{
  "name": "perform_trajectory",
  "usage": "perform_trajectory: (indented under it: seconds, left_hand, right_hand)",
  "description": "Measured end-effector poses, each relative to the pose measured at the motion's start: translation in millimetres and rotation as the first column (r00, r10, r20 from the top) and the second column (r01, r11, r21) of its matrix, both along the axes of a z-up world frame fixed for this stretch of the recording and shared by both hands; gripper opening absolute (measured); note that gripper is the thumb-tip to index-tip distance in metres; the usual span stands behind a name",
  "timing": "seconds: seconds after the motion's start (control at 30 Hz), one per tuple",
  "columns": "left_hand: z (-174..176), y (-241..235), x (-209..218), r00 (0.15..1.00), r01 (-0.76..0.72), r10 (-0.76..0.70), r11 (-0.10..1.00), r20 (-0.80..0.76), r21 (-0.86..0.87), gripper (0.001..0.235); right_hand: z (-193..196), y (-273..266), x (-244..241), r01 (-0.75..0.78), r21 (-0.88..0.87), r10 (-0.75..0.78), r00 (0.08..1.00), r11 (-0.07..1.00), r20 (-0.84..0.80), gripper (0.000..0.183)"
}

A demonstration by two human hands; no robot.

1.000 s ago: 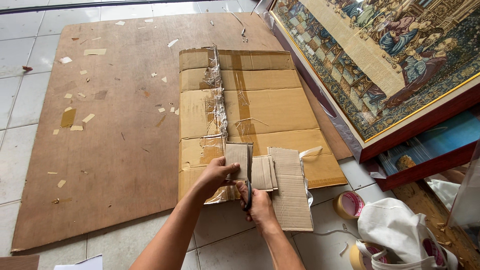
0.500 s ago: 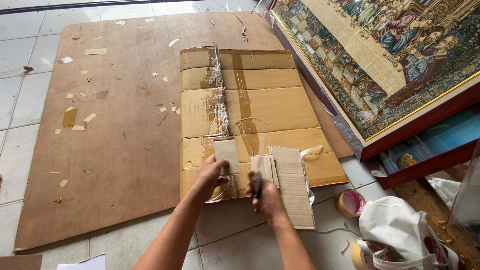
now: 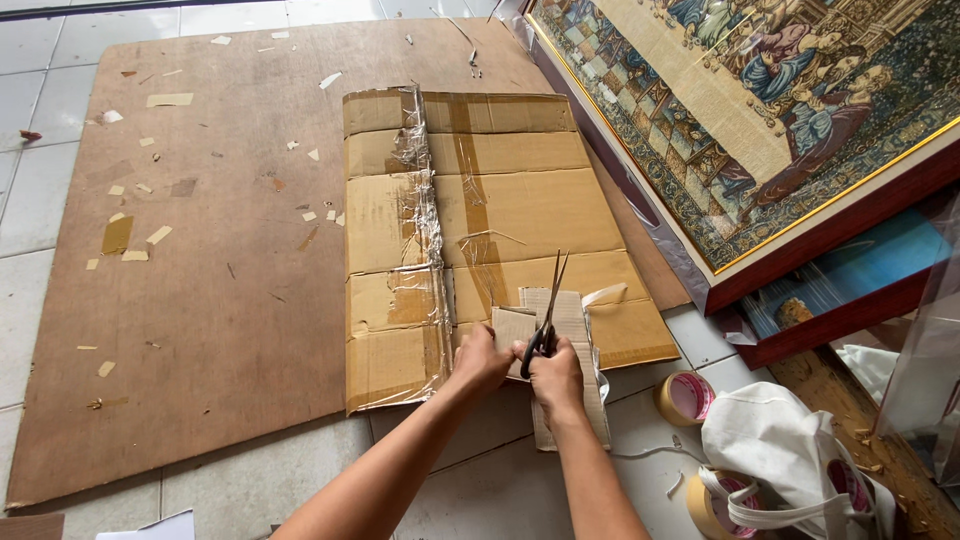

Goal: The person cuts a piece of cardboard into smaller strips using scissors, then cuts white paper into small rectangular pieces. They place the cut paper pieces onto the back of a framed picture and secure them with a stapler.

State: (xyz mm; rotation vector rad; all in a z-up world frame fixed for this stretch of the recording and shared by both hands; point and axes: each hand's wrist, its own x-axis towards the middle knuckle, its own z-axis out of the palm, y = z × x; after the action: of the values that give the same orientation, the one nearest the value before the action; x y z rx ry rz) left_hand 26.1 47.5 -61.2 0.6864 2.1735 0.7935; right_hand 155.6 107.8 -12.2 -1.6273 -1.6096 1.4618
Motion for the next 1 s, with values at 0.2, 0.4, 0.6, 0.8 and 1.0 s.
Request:
perform_trajectory:
  seconds: [0.2, 0.4, 0.6, 0.8, 1.0]
  left_hand:
    - [31, -4, -1, 0.715, -0.421, 0.169, 0.879, 0.679, 0.225, 0.039]
    - [15, 9, -14, 0.747, -0.37, 0.007, 0.835, 0.665, 0.407, 0.119]
    - [53, 116, -42, 0.351, 0.822, -0.932, 0.351, -0.088, -0.449, 0.074]
    - [209, 219, 26, -0.009, 0.828, -0.983, 0.095, -0.183, -0.552, 0.073]
    - [75, 166, 67, 0.614, 0.762, -0.575, 0.61, -0.541, 0.216, 0.058]
  right_hand:
    - [-21, -1, 3, 0.124, -0.217, -0.196, 0.915, 0.968, -0.352, 0.064]
    - [20, -6, -14, 0.097, -0.062, -0.114, 0.902, 0.993, -0.416, 0.037]
    - [44, 211, -45, -0.237, 0.312, 0.14, 0.943, 0.92, 0.303, 0.035]
    - [137, 279, 25, -0.367, 0.449, 0.065, 0.827, 0.815, 0.558, 0.043]
    - [35, 325, 99, -0.198, 0.602, -0.094, 0.904, 0.774, 0.418, 0.034]
